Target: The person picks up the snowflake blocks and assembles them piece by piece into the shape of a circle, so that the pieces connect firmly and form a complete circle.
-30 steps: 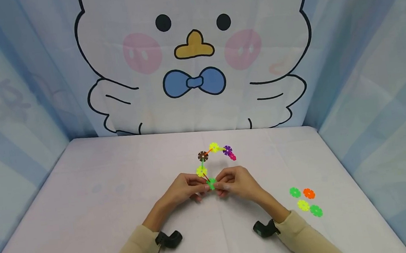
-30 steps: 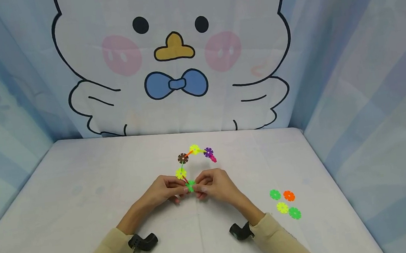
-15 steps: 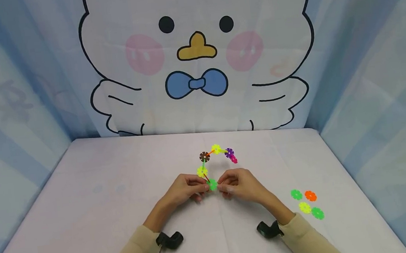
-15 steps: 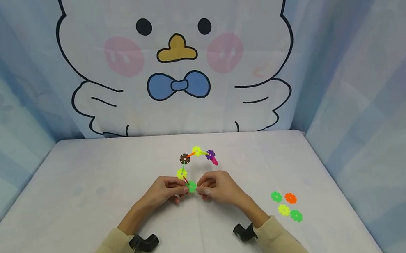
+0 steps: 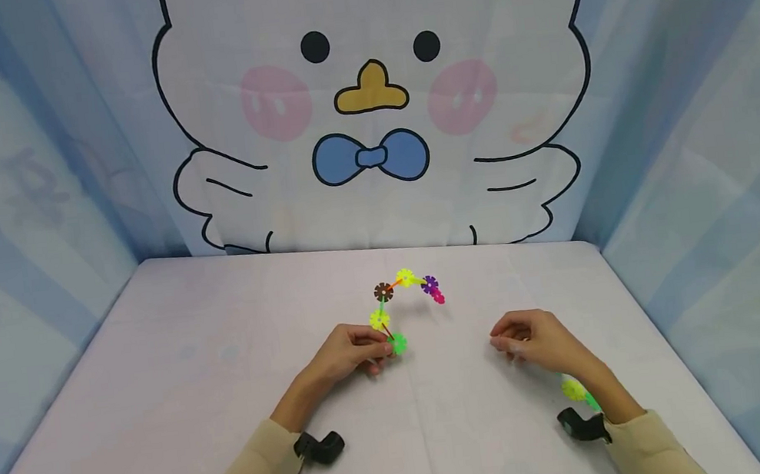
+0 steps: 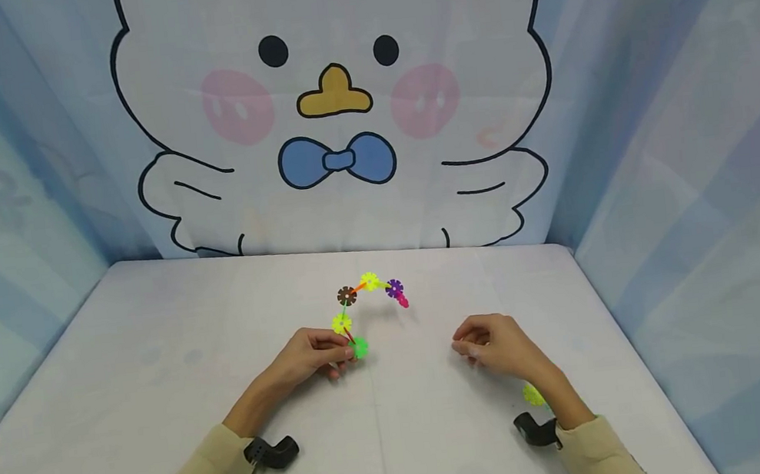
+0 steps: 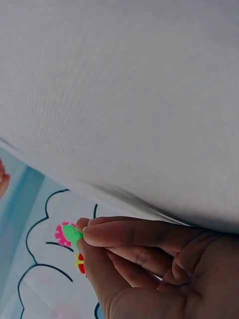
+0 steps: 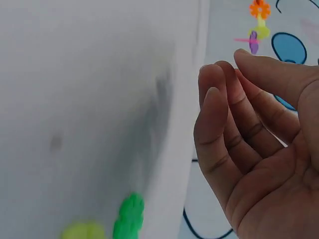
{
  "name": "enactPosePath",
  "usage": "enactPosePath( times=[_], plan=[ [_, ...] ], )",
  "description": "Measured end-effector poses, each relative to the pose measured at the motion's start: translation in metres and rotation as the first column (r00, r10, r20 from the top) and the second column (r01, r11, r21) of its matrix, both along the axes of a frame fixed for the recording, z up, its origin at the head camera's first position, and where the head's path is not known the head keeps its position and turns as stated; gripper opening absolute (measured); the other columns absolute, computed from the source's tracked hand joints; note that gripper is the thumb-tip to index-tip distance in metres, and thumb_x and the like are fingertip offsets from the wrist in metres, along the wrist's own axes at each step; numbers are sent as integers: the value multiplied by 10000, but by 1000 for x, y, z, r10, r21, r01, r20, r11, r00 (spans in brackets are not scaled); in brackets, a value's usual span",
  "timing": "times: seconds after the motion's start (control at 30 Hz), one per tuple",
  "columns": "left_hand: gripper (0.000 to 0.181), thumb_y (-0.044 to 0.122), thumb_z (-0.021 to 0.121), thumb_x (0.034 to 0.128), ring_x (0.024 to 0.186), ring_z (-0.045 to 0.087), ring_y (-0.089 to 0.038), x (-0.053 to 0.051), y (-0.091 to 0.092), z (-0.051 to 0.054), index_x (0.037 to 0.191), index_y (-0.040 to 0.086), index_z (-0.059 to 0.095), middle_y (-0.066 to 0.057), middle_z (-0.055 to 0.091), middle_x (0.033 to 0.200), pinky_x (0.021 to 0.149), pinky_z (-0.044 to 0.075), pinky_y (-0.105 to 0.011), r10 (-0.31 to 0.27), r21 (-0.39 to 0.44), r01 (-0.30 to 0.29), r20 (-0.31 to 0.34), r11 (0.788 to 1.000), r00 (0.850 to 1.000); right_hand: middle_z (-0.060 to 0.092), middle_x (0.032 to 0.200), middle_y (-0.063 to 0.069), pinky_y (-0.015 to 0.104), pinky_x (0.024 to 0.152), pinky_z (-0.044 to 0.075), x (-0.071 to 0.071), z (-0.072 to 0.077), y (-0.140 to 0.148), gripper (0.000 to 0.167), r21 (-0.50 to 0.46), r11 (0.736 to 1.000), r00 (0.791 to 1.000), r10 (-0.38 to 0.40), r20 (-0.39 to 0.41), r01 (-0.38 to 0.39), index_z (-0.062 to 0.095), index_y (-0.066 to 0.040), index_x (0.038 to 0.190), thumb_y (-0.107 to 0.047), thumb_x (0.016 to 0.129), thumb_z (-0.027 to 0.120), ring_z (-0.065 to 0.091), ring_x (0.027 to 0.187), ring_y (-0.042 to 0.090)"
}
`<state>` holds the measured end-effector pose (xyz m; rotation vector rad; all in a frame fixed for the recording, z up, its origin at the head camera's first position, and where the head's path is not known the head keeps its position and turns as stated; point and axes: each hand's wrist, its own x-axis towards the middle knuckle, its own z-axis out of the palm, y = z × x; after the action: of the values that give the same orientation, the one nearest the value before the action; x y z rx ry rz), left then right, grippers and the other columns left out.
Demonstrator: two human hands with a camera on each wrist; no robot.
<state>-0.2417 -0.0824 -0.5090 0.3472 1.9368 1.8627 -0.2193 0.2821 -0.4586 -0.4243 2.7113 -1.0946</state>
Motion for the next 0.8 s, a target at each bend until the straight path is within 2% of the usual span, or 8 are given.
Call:
enactPosePath(
  times=[0.13, 0.23, 0.37, 0.47, 0.6, 0.8],
  plan=[
    [245, 100, 772, 965, 638, 680, -85, -1, 0, 0, 1140, -70, 751, -36, 766, 819, 614, 600, -226, 2, -7, -2, 6, 1000, 1000, 744, 857, 26, 237, 614, 534, 11, 1, 33, 148, 76, 996, 997, -36, -73, 42, 771, -96, 1028, -226, 962, 797, 636, 676, 89],
    [243, 96, 767, 969, 642, 680, -84, -1, -1, -1, 1146, -71, 749, -30, 764, 815, 616, 600, -226, 5, -8, -5, 10, 1000, 1000, 729, 874, 1, 239, 575, 507, 19, 1, 52, 178, 129, 989, 994, -66, -89, 78, 774, -98, 1041, -250, 954, 807, 580, 626, 41],
    [257, 92, 755, 979, 660, 681, -86, -1, -1, -2, 1157, -92, 738, -39, 766, 820, 621, 600, -226, 4, 4, -4, 3, 1000, 1000, 708, 857, -2, 248, 543, 481, 28, 1, 69, 231, 170, 981, 994, -86, -68, 97, 772, -78, 1055, -265, 931, 829, 533, 568, 43],
    [268, 86, 748, 983, 681, 683, -87, -2, -2, -3, 1170, -105, 730, -52, 772, 832, 625, 601, -221, 3, 11, -3, -4, 1000, 1000, 692, 840, -23, 232, 597, 481, 31, 0, 79, 270, 207, 975, 996, -74, -58, 84, 777, -76, 1051, -295, 910, 849, 547, 622, 29],
    [271, 78, 744, 983, 691, 683, -86, -1, -2, -2, 1180, -107, 728, -48, 770, 828, 626, 602, -216, 6, 6, -6, 0, 1000, 1000, 678, 837, -43, 226, 621, 479, 33, -2, 86, 283, 237, 968, 997, -76, -32, 82, 794, -108, 1025, -350, 893, 859, 549, 687, 23],
    [261, 88, 752, 979, 675, 684, -88, -1, 0, -2, 1171, -87, 738, -38, 767, 822, 627, 604, -225, 7, -1, -7, 11, 1000, 1000, 677, 831, -38, 229, 616, 475, 33, -3, 87, 270, 232, 970, 997, -76, -18, 78, 799, -135, 997, -367, 878, 868, 550, 681, 31]
  ],
)
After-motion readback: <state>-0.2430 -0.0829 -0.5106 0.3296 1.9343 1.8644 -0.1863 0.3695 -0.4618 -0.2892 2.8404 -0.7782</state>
